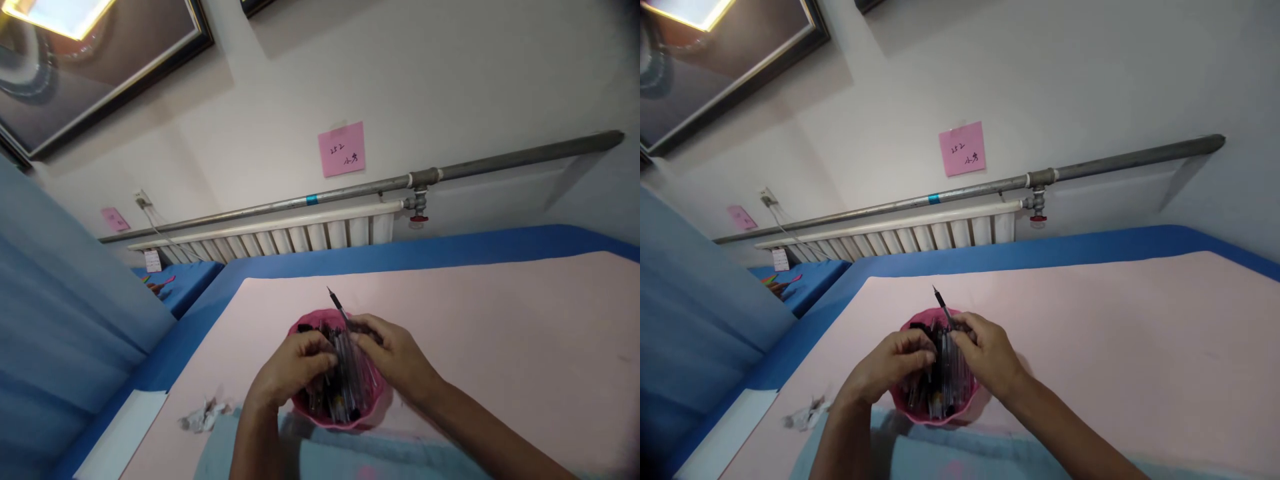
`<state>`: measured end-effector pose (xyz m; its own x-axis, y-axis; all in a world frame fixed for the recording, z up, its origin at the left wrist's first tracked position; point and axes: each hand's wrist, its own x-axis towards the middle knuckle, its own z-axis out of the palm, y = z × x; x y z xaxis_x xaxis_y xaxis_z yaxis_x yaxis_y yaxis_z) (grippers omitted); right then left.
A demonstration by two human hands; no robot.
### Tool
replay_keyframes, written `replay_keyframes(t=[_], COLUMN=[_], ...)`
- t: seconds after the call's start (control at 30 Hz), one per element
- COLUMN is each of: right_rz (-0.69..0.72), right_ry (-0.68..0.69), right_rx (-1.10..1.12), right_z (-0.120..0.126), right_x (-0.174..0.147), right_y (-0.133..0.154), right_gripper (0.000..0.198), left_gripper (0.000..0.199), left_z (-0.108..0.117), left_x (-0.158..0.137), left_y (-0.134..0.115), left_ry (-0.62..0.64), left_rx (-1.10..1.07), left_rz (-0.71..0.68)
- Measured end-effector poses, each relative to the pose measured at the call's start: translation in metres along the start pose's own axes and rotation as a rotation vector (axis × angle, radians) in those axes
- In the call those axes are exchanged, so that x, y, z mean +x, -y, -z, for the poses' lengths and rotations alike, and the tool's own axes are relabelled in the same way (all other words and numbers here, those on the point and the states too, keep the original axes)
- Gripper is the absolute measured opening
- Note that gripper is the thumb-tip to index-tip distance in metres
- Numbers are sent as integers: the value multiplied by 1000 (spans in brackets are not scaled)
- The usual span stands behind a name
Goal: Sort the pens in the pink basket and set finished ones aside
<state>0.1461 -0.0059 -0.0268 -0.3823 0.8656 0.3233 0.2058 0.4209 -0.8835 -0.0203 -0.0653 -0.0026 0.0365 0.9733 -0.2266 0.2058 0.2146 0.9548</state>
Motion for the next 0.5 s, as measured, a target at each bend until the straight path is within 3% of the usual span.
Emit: replay_keyframes(t=[0.07, 0.13, 0.3, 0.5], right_rz=[-8, -9, 19, 12], right_ry=[1, 6, 7, 1], right_rx=[9, 8, -6, 4], right_z=[0, 0, 1, 3], right_x=[0, 0, 0, 0], right_y=[-1, 0, 5, 8], right_gripper=[24, 24, 27, 28], left_gripper=[12, 18, 27, 25], left_z=[0, -3, -15, -21], left_x=[-7, -11, -8, -6], left_y=[-2, -2, -2, -4], left_ry=[151, 215, 234, 259], left_rx=[97, 221, 466, 597], left_rz=[56, 61, -18, -75])
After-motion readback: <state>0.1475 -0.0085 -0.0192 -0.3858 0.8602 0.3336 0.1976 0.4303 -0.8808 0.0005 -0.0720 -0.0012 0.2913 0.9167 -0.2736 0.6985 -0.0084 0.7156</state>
